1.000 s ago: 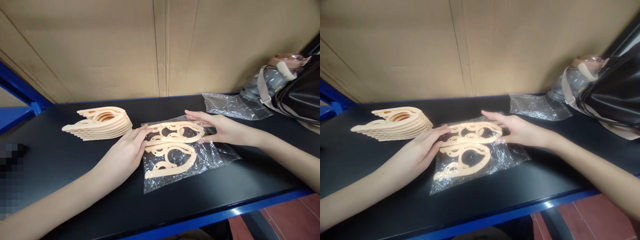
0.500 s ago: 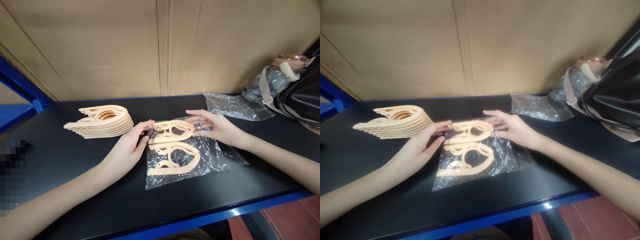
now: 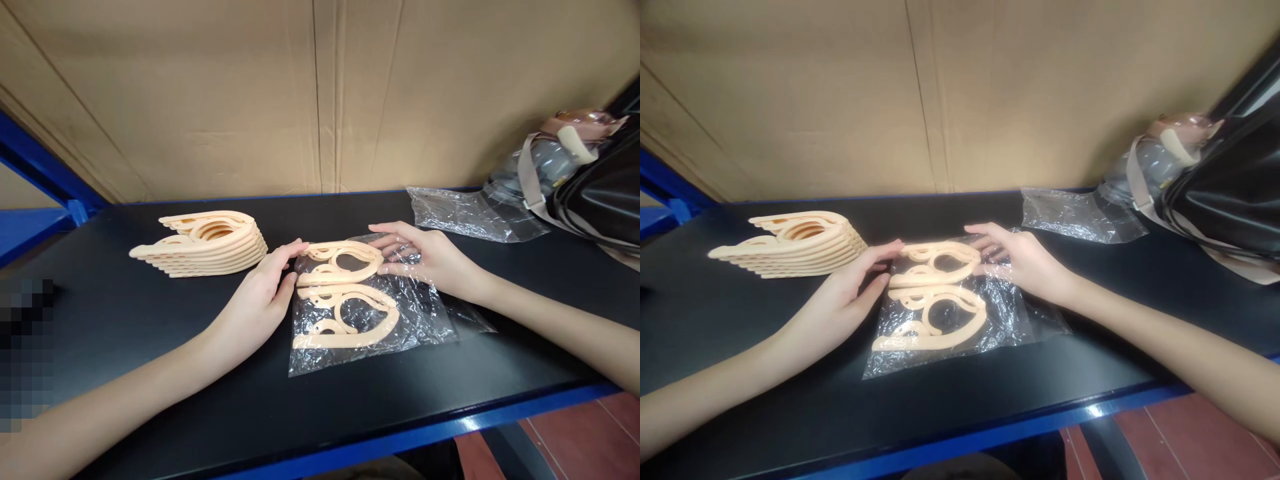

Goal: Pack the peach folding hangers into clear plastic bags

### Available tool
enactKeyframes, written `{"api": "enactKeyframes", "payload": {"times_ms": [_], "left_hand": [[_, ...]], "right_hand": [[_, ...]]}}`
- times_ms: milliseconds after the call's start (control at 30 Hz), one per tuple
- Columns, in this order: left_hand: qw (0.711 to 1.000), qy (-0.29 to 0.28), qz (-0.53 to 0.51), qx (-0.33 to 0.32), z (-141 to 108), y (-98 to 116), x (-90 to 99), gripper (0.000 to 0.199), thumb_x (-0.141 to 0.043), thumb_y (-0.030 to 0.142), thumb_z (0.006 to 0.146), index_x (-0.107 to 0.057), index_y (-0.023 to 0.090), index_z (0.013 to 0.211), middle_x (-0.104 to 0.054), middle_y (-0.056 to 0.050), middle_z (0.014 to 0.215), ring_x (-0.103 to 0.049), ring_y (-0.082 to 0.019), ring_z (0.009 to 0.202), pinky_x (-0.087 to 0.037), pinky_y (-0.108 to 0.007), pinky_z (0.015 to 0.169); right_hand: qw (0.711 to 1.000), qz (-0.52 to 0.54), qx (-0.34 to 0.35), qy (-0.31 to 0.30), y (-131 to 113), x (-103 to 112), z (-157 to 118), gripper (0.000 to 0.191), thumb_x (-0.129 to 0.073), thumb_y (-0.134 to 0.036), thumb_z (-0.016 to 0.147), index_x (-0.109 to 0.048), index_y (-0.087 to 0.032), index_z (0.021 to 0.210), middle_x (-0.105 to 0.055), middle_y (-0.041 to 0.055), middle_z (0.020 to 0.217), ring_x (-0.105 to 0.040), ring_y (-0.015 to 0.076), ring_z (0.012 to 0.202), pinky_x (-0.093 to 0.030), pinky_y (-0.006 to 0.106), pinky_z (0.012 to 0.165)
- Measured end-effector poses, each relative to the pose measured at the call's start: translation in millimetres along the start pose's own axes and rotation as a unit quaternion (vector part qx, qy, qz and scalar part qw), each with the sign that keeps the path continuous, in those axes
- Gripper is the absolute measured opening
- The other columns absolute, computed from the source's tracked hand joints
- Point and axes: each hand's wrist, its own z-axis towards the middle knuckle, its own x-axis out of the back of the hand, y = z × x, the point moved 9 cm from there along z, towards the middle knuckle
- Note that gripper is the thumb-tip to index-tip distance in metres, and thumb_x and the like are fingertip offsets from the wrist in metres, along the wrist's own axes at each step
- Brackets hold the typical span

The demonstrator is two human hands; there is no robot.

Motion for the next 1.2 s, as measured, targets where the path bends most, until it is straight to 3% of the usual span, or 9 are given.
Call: {"api": "enactKeyframes", "payload": {"times_ms": [267, 567, 800, 1100, 1200], "left_hand": [[0.997, 0.026, 0.036, 0.060, -7.9, -9.6, 1.2, 0.047, -0.040, 0.031, 0.092, -0.045, 0.019, 0.137, -0.051, -0.011, 0.143, -0.045, -0.028, 0.133, -0.035, -0.054, 0.112], [0.998, 0.019, 0.006, 0.065, -5.8, -11.8, -0.5, 0.048, -0.040, 0.030, 0.092, -0.044, 0.019, 0.137, -0.052, -0.011, 0.139, -0.046, -0.026, 0.132, -0.034, -0.051, 0.113], [0.997, -0.002, 0.002, 0.076, -9.5, -9.6, -3.9, 0.053, -0.039, 0.026, 0.093, -0.033, 0.022, 0.145, -0.055, -0.010, 0.130, -0.051, -0.024, 0.125, -0.040, -0.049, 0.110], [0.999, 0.011, 0.015, 0.032, -8.7, -3.5, -0.2, 0.054, -0.038, 0.019, 0.090, -0.031, 0.024, 0.142, -0.042, -0.010, 0.144, -0.051, -0.022, 0.123, -0.043, -0.046, 0.108], [0.998, 0.028, 0.055, -0.014, -10.4, 9.6, 5.8, 0.051, -0.038, 0.018, 0.091, -0.032, 0.023, 0.142, -0.039, -0.009, 0.148, -0.046, -0.024, 0.130, -0.040, -0.046, 0.110]], "right_hand": [[0.999, -0.033, -0.004, 0.010, -0.4, 0.8, 0.1, 0.065, -0.072, -0.050, 0.080, -0.052, -0.023, 0.135, -0.073, 0.0066, 0.111, -0.070, 0.0215, 0.096, -0.058, 0.042, 0.088], [0.998, -0.062, 0.001, 0.014, 0.0, -1.4, -0.3, 0.059, -0.070, -0.052, 0.081, -0.055, -0.024, 0.131, -0.074, 0.0043, 0.107, -0.070, 0.0212, 0.095, -0.056, 0.041, 0.087], [0.994, -0.104, -0.001, 0.022, 0.2, -0.5, 0.1, 0.055, -0.067, -0.056, 0.082, -0.058, -0.026, 0.127, -0.075, 0.0024, 0.102, -0.070, 0.0215, 0.090, -0.055, 0.040, 0.083], [0.990, -0.134, 0.013, 0.027, -0.6, 0.0, 0.4, 0.052, -0.065, -0.057, 0.083, -0.059, -0.027, 0.125, -0.075, 0.0019, 0.102, -0.070, 0.0217, 0.090, -0.055, 0.040, 0.082], [0.988, -0.152, 0.008, 0.020, -2.7, 0.8, 0.1, 0.052, -0.065, -0.057, 0.084, -0.058, -0.028, 0.127, -0.075, 0.0011, 0.103, -0.070, 0.0214, 0.090, -0.055, 0.039, 0.081]]}}
